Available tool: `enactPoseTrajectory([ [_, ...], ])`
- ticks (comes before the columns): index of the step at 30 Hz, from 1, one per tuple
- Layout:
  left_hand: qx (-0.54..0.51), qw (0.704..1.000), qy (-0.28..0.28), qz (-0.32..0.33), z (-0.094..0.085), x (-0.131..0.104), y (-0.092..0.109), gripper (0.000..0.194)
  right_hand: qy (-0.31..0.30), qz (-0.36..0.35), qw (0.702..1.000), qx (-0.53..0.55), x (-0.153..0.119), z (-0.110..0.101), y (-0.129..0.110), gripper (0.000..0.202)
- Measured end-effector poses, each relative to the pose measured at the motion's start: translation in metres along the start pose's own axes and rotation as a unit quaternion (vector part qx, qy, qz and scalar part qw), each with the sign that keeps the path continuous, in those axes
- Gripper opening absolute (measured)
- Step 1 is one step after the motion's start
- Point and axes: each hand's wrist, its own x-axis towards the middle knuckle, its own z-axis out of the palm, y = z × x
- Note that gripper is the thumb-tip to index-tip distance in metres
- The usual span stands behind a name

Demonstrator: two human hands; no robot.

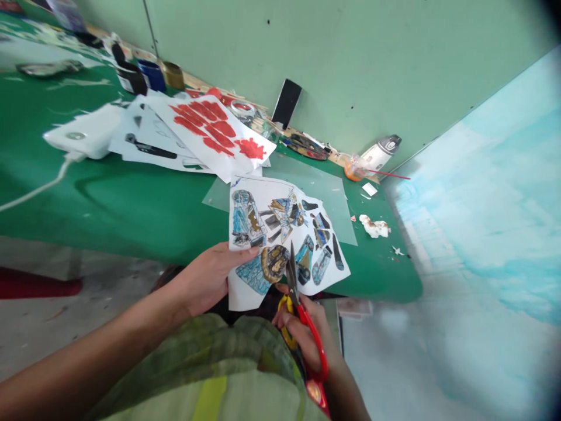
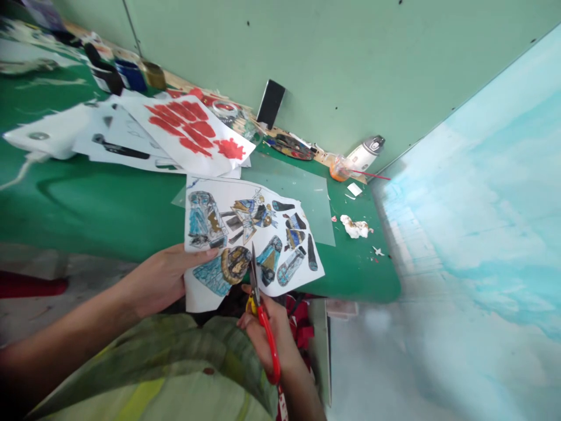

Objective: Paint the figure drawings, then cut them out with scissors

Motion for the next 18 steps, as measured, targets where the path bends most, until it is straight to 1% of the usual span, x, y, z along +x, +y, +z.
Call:
enactPoseTrajectory([
  [2,0.006,1.000,-0.004,0.006,0.002,-0.002,0.002,0.035,-0.010,0.001,1.000,0.009,0.000,0.001,-0.002,0.045],
  [5,0.025,1.000,0.007,0.003,0.005,-0.005,0.008,0.038,-0.028,-0.008,0.999,0.020,-0.002,0.002,-0.001,0.042],
  [8,0.029,0.999,0.021,-0.009,0.006,-0.004,0.014,0.033,-0.040,-0.002,0.999,0.016,-0.004,0.001,0.007,0.038],
  [12,0.017,0.999,0.038,-0.029,0.002,0.003,0.017,0.023,-0.045,0.037,0.997,0.045,-0.005,-0.001,0.021,0.053],
  [15,0.013,0.998,0.045,-0.041,-0.001,0.009,0.017,0.017,-0.056,0.042,0.996,0.055,-0.006,-0.002,0.030,0.050],
  [18,0.033,0.998,0.029,-0.053,-0.007,0.015,0.017,0.018,-0.083,0.038,0.995,0.049,-0.008,-0.007,0.037,0.045],
])
